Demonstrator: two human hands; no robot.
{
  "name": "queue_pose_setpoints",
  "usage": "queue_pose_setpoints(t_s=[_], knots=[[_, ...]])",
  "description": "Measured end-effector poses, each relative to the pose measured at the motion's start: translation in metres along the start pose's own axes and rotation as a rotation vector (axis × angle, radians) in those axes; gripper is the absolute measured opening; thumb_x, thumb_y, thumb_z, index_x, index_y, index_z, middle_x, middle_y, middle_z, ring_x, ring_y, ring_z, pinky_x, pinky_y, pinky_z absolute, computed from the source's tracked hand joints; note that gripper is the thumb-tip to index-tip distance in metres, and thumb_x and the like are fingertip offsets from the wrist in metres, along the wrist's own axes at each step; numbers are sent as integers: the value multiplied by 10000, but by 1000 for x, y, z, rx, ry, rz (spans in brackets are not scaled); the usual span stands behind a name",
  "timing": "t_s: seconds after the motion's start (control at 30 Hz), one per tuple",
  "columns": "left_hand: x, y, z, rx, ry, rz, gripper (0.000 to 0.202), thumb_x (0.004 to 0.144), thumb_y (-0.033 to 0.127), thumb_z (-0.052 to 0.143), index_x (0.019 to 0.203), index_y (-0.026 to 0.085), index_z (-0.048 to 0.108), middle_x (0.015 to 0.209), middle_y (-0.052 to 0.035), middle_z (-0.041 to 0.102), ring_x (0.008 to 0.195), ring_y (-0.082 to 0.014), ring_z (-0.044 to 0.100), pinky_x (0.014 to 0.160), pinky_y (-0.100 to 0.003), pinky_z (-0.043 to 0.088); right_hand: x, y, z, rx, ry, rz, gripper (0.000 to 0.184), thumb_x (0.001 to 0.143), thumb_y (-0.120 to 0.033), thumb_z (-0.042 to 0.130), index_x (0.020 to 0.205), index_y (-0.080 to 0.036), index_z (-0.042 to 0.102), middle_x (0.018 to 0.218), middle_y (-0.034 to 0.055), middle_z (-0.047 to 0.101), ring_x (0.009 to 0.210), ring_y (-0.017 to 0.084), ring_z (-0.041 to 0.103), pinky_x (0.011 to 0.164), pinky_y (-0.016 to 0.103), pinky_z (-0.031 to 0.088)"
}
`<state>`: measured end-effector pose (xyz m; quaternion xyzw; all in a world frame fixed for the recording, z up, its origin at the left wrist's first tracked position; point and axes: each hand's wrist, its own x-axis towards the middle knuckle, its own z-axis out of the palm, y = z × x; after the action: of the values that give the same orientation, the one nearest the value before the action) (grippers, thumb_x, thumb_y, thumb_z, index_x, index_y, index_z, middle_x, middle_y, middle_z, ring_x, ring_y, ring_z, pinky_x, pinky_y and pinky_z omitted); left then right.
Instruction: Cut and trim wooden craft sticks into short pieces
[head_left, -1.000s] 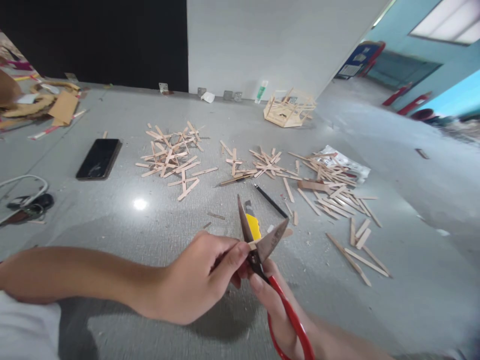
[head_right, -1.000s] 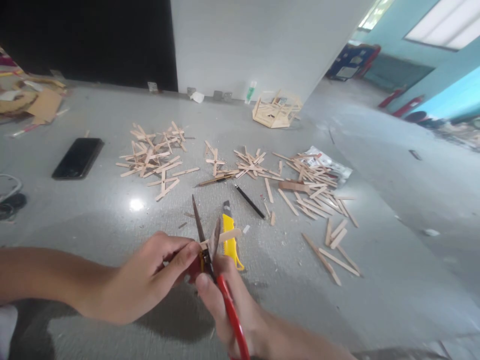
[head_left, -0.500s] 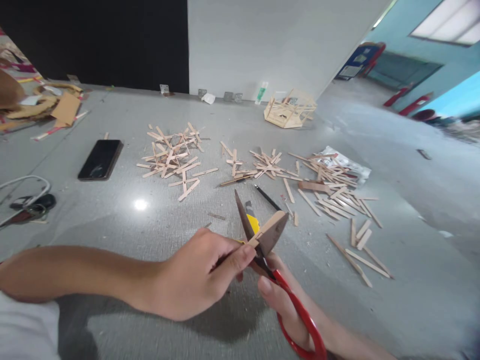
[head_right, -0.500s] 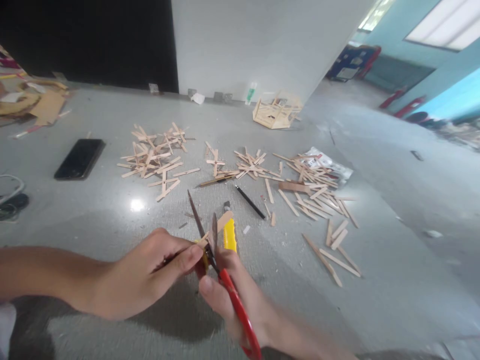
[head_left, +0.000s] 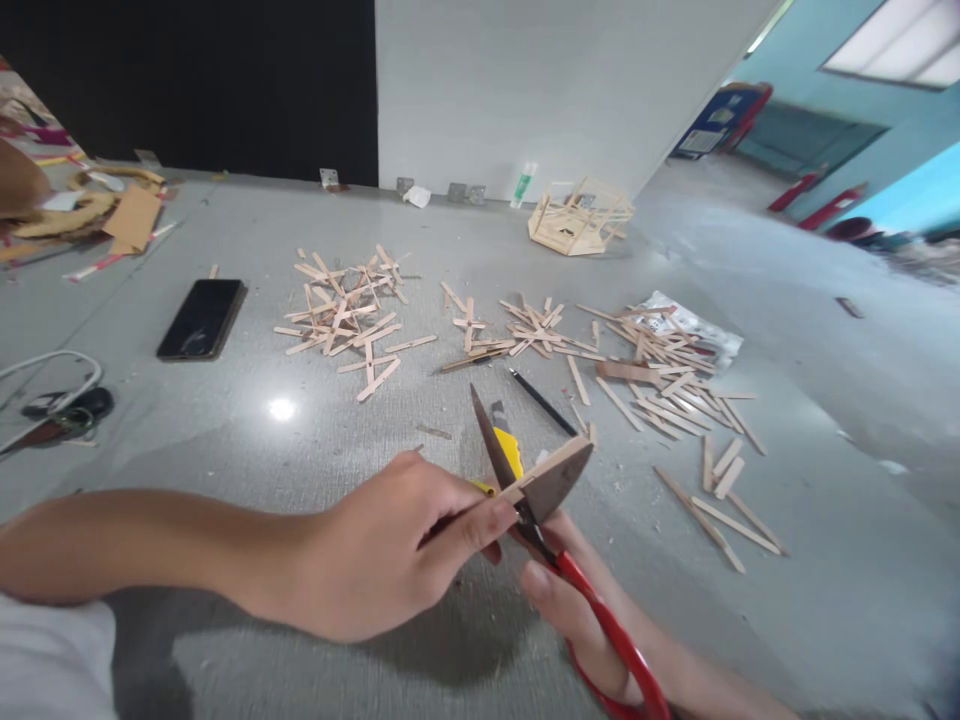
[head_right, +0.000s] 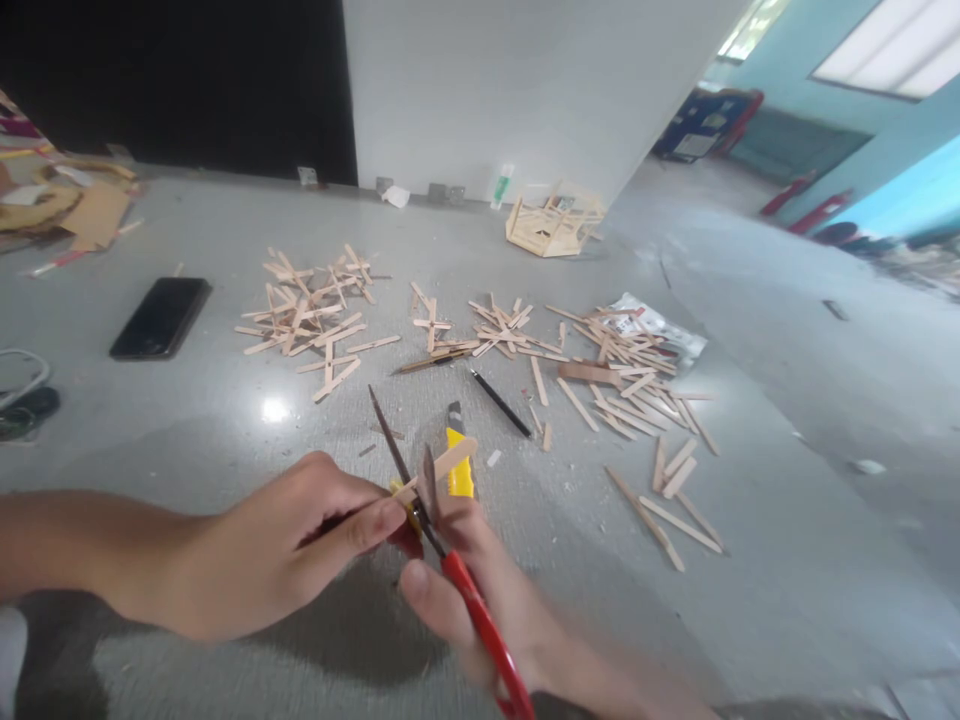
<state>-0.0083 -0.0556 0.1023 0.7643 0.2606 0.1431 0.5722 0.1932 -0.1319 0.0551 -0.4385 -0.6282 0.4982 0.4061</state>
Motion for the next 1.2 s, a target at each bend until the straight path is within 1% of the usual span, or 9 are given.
queue_pose_setpoints(t_s=[0.1, 0.17, 0.37, 0.53, 0.7, 0.8, 0.9, 1.03, 1.2], knots=[[-1, -4, 7, -31, 20, 11, 508, 1114, 393, 394, 652, 186, 433, 571, 66, 307, 512, -77, 273, 491, -218, 253, 5, -4, 7, 44, 0, -13, 464, 1029, -662, 509, 1089, -265, 742, 889, 62, 676, 862, 254, 634, 835, 389, 579], [-1, -7, 11, -58, 35, 19, 515, 1117, 395, 379, 646, 190, 395, 562, 67, 321, 507, -74, 280, 500, -215, 264, 5, -5, 10, 65, 6, -9, 448, 1043, -640, 501, 1012, -257, 732, 873, 58, 666, 842, 242, 622, 805, 371, 573], [0, -11, 18, -82, 46, -18, 522, 1117, 437, 346, 677, 187, 477, 574, 56, 419, 520, -81, 388, 533, -214, 325, -3, 2, 13, 22, 68, 17, 385, 1078, -541, 494, 932, -229, 666, 901, 63, 670, 795, 212, 585, 789, 368, 562], [1, -15, 21, -116, 44, -45, 530, 1113, 468, 371, 679, 186, 488, 598, 45, 463, 552, -88, 439, 565, -226, 349, 0, 0, 14, 8, 35, 34, 425, 1084, -589, 439, 908, -242, 610, 883, 60, 656, 821, 227, 621, 785, 373, 563], [2, -18, 22, -177, 65, -19, 538, 1117, 475, 369, 677, 186, 478, 605, 48, 451, 561, -87, 423, 585, -225, 349, -7, 12, 11, 26, 49, 60, 390, 1069, -594, 476, 968, -243, 614, 926, 54, 652, 834, 223, 601, 797, 358, 567], [2, -19, 22, -220, 50, -20, 559, 1117, 516, 359, 683, 184, 482, 624, 42, 455, 582, -91, 421, 593, -227, 350, -11, 18, 7, 53, -28, 35, 392, 1067, -593, 468, 1041, -234, 624, 986, 73, 658, 883, 232, 619, 835, 369, 576], [2, -16, 18, -251, 24, -32, 573, 1113, 544, 363, 670, 191, 446, 615, 48, 417, 571, -93, 381, 570, -233, 324, -10, 17, 2, 71, -99, 37, 415, 1073, -590, 462, 1188, -236, 644, 1118, 102, 680, 1016, 262, 644, 957, 418, 560], [2, -8, 7, -255, -24, -51, 573, 1110, 540, 377, 644, 206, 381, 561, 71, 326, 509, -84, 297, 507, -238, 260, -7, 11, -6, 55, -110, 33, 483, 1045, -630, 516, 1338, -264, 634, 1186, 103, 681, 1081, 282, 643, 1003, 449, 543], [3, 1, -2, -170, -27, -73, 511, 1101, 484, 384, 713, 183, 525, 560, 74, 317, 498, -86, 295, 479, -227, 251, -5, 4, -12, -3, -110, -4, 444, 1034, -636, 548, 1290, -294, 667, 1099, 74, 678, 1027, 261, 653, 944, 400, 552]])
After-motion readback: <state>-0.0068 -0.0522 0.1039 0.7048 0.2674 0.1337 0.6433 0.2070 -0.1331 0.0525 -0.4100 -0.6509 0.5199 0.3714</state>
